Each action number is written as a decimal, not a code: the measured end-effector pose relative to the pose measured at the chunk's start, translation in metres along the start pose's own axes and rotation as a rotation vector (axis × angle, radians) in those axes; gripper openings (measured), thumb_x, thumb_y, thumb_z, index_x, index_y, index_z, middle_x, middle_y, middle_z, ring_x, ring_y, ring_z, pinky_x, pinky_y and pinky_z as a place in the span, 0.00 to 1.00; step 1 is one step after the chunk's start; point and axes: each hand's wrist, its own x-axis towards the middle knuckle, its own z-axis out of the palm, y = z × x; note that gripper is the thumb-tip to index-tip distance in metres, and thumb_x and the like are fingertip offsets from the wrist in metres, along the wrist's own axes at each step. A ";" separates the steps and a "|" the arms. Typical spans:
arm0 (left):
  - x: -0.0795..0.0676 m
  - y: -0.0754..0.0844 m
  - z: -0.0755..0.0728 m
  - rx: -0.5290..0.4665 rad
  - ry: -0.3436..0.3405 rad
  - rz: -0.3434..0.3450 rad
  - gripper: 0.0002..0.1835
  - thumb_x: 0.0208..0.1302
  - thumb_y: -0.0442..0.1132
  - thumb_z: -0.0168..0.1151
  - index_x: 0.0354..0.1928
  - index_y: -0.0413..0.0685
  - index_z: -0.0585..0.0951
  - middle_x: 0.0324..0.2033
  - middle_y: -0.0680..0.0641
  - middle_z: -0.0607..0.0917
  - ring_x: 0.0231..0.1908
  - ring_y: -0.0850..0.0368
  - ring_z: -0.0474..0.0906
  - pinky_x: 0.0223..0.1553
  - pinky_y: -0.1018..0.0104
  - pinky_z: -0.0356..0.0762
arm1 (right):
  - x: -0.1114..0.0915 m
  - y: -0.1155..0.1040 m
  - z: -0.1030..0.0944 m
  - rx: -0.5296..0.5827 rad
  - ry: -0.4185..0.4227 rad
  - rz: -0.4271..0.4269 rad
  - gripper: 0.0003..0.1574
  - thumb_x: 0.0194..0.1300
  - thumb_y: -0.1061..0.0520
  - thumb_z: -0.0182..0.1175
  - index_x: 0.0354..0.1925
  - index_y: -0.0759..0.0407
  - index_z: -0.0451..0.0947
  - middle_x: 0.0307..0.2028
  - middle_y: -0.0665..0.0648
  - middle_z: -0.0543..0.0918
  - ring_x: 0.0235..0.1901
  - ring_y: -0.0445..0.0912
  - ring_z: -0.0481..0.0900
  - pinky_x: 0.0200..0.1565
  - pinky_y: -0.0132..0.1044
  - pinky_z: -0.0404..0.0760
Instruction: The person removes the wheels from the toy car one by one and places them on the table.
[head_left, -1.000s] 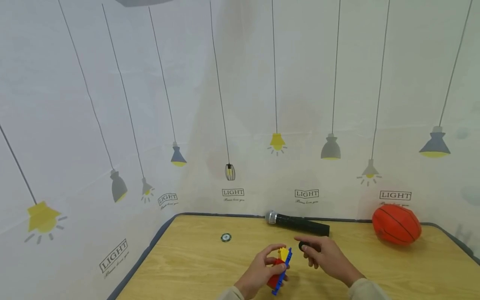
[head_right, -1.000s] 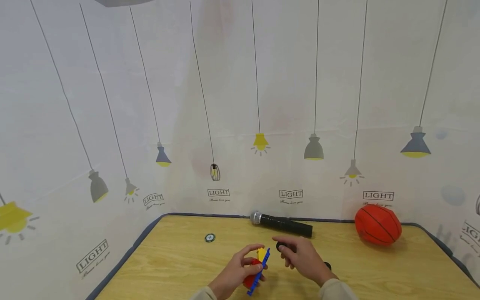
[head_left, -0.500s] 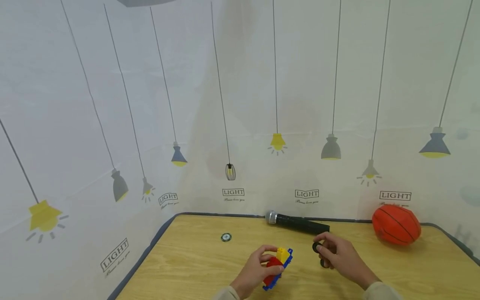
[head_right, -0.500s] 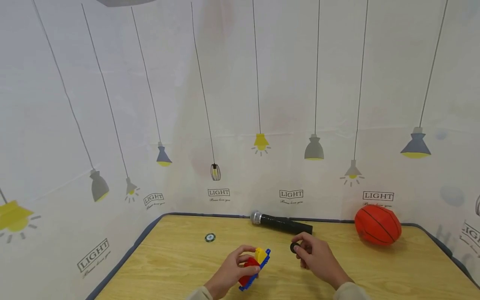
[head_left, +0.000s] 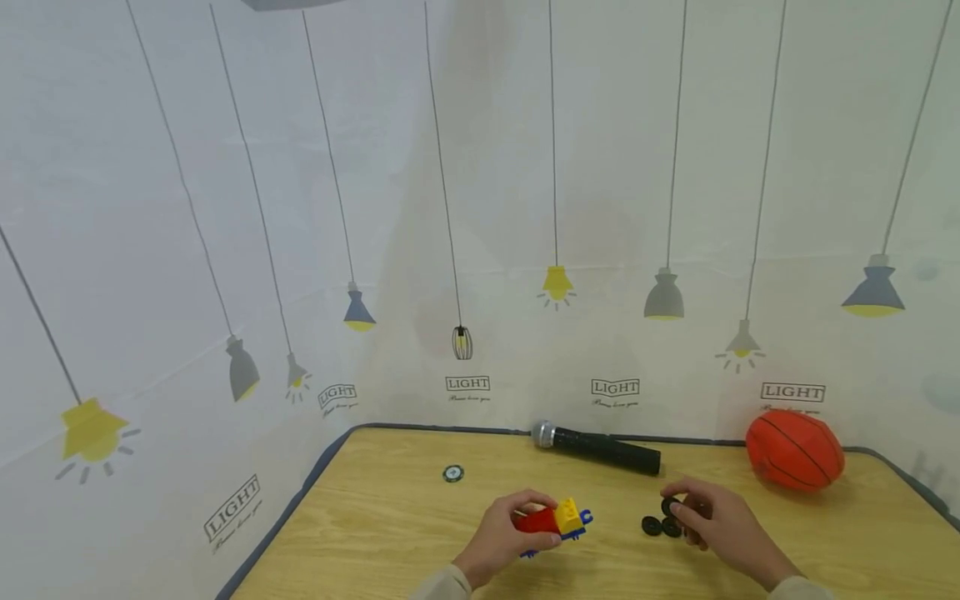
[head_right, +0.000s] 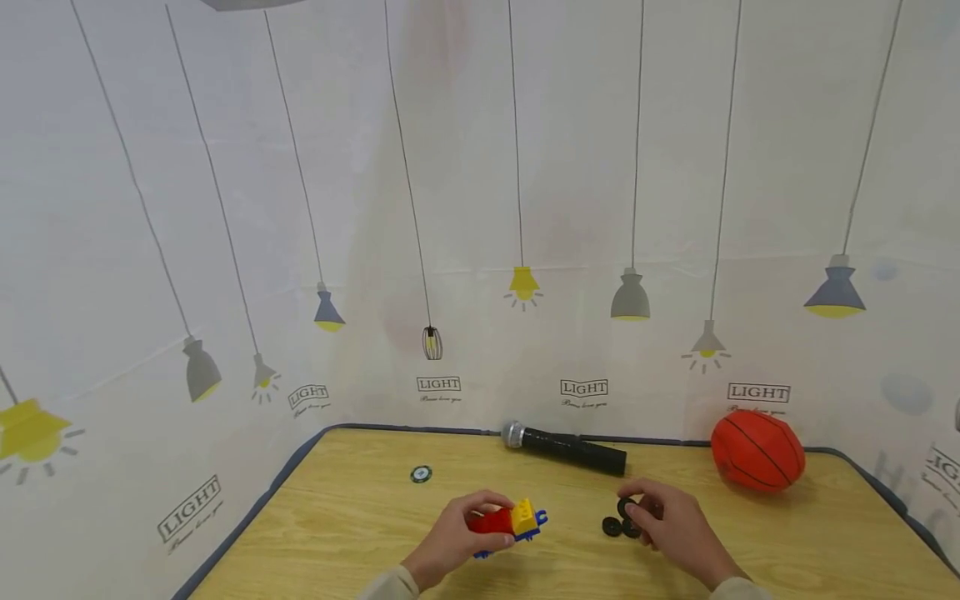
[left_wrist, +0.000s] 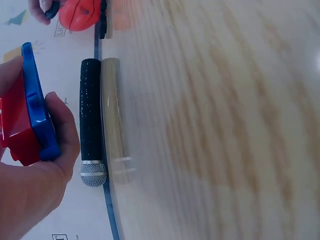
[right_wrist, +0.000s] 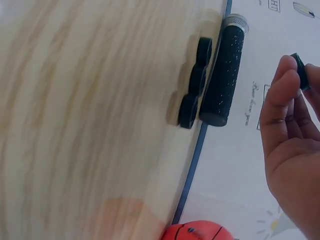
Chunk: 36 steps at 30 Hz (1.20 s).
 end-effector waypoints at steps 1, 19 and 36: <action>0.000 0.000 0.000 0.008 -0.001 -0.004 0.20 0.56 0.41 0.76 0.52 0.58 0.84 0.50 0.49 0.84 0.45 0.55 0.79 0.51 0.54 0.85 | -0.001 0.003 -0.002 -0.013 0.008 0.013 0.16 0.70 0.60 0.60 0.54 0.63 0.78 0.26 0.58 0.80 0.21 0.41 0.76 0.23 0.35 0.79; 0.001 -0.005 0.003 -0.005 -0.007 0.001 0.22 0.56 0.30 0.72 0.53 0.47 0.79 0.50 0.49 0.83 0.49 0.54 0.81 0.55 0.50 0.83 | -0.007 0.035 -0.016 -0.098 0.069 0.223 0.09 0.67 0.64 0.61 0.46 0.64 0.76 0.26 0.54 0.81 0.23 0.45 0.78 0.25 0.35 0.79; -0.002 -0.002 0.006 -0.078 -0.011 0.027 0.23 0.54 0.22 0.70 0.53 0.40 0.77 0.52 0.46 0.83 0.49 0.54 0.81 0.55 0.52 0.83 | 0.000 0.052 -0.023 -0.163 0.071 0.375 0.09 0.63 0.64 0.62 0.41 0.69 0.79 0.24 0.54 0.82 0.22 0.43 0.80 0.27 0.37 0.81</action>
